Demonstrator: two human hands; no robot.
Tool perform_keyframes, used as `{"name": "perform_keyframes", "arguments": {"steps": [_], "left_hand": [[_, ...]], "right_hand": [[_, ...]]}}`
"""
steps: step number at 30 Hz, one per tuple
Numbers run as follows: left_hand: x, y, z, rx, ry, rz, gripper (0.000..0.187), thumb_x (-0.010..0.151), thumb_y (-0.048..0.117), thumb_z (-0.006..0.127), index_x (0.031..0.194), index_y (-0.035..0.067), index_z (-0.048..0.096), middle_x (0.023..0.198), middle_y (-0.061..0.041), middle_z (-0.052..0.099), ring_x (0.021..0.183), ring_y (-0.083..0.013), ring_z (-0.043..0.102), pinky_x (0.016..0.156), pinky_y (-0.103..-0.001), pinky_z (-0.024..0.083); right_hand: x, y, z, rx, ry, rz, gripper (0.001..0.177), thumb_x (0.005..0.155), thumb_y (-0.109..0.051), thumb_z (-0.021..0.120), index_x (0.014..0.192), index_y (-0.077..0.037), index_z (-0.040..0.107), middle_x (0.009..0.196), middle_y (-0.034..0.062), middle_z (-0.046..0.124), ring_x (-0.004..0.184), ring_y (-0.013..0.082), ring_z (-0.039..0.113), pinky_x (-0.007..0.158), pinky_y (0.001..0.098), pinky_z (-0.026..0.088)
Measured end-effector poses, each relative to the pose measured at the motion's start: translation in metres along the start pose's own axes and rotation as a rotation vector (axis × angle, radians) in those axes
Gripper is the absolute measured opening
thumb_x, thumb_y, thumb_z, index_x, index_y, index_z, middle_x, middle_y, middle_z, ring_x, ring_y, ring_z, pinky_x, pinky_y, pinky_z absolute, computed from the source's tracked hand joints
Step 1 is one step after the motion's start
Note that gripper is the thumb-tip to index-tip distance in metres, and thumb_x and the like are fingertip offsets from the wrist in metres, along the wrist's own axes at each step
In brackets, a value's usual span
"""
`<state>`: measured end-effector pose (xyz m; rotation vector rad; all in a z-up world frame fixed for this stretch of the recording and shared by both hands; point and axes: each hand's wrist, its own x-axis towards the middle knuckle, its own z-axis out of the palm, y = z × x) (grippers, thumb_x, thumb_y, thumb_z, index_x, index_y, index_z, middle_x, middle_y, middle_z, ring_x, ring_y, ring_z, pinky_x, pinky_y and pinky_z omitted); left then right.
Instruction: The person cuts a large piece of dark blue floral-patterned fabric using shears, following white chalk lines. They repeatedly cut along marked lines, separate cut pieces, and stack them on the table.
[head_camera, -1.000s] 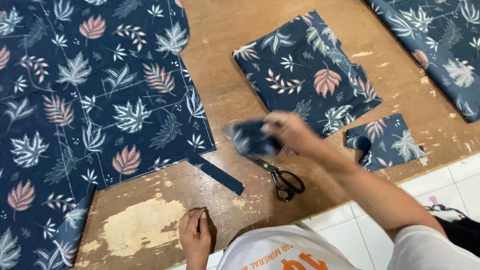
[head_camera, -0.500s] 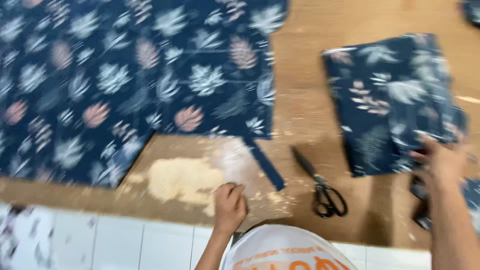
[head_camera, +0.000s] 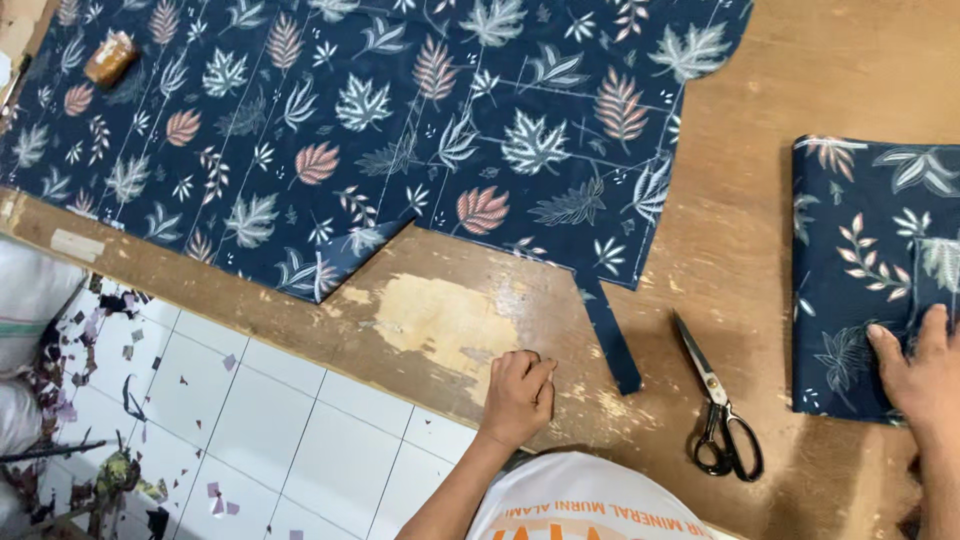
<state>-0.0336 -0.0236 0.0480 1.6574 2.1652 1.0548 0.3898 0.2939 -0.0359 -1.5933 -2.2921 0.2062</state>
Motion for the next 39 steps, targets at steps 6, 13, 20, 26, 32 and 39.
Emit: {"name": "perform_keyframes", "arguments": {"steps": [6, 13, 20, 26, 32, 39], "left_hand": [[-0.004, -0.015, -0.003, -0.097, -0.023, -0.009, 0.02, 0.083, 0.002, 0.07, 0.102, 0.007, 0.072, 0.095, -0.01, 0.06, 0.094, -0.0304, 0.058, 0.084, -0.044, 0.044], [0.048, -0.089, -0.047, -0.07, 0.08, 0.083, 0.024, 0.082, 0.0, 0.068, 0.106, 0.002, 0.072, 0.111, -0.017, 0.067, 0.103, -0.0373, 0.062, 0.09, -0.047, 0.048], [0.118, -0.164, -0.113, 0.193, -0.039, 0.109, 0.036, 0.086, 0.005, 0.065, 0.122, -0.002, 0.065, 0.133, -0.024, 0.058, 0.125, -0.0418, 0.052, 0.106, -0.053, 0.04], [0.149, -0.204, -0.116, 0.251, -0.182, 0.27, 0.046, 0.09, 0.013, 0.062, 0.133, -0.004, 0.06, 0.145, -0.027, 0.052, 0.138, -0.0439, 0.045, 0.115, -0.055, 0.032], [0.154, -0.208, -0.101, 0.294, -0.263, 0.286, 0.043, 0.091, 0.019, 0.063, 0.128, -0.003, 0.062, 0.139, -0.027, 0.054, 0.132, -0.0437, 0.047, 0.114, -0.056, 0.033], [0.157, -0.205, -0.087, 0.214, -0.291, 0.304, 0.045, 0.088, 0.016, 0.066, 0.127, -0.005, 0.062, 0.133, -0.026, 0.055, 0.126, -0.0453, 0.049, 0.107, -0.055, 0.037]], "right_hand": [[-0.086, -0.134, -0.033, 0.006, -0.124, -0.152, 0.024, 0.101, -0.03, 0.071, 0.102, -0.007, 0.069, 0.116, 0.0123, 0.067, 0.107, 0.0321, 0.061, 0.092, 0.0424, 0.048], [-0.17, -0.218, -0.014, -0.002, -0.156, 0.01, 0.032, 0.092, -0.025, 0.067, 0.118, -0.008, 0.071, 0.118, 0.0161, 0.066, 0.105, 0.0359, 0.063, 0.089, 0.0449, 0.052], [-0.196, -0.203, 0.006, -0.03, -0.032, 0.208, 0.028, 0.103, -0.02, 0.065, 0.128, -0.006, 0.068, 0.121, 0.0188, 0.064, 0.105, 0.0374, 0.063, 0.093, 0.0441, 0.052], [-0.218, -0.223, -0.001, -0.092, -0.046, 0.246, 0.046, 0.09, -0.011, 0.064, 0.135, -0.008, 0.065, 0.128, 0.0186, 0.066, 0.109, 0.0391, 0.062, 0.101, 0.0462, 0.05], [-0.212, -0.252, -0.01, -0.226, -0.148, 0.407, 0.055, 0.081, -0.01, 0.072, 0.136, -0.007, 0.065, 0.119, 0.0192, 0.067, 0.107, 0.0392, 0.063, 0.098, 0.0462, 0.051], [-0.229, -0.251, 0.018, 0.642, -0.12, 0.834, 0.037, 0.088, -0.003, 0.069, 0.124, 0.004, 0.067, 0.095, 0.0107, 0.066, 0.083, 0.0177, 0.06, 0.076, 0.0337, 0.051]]}}
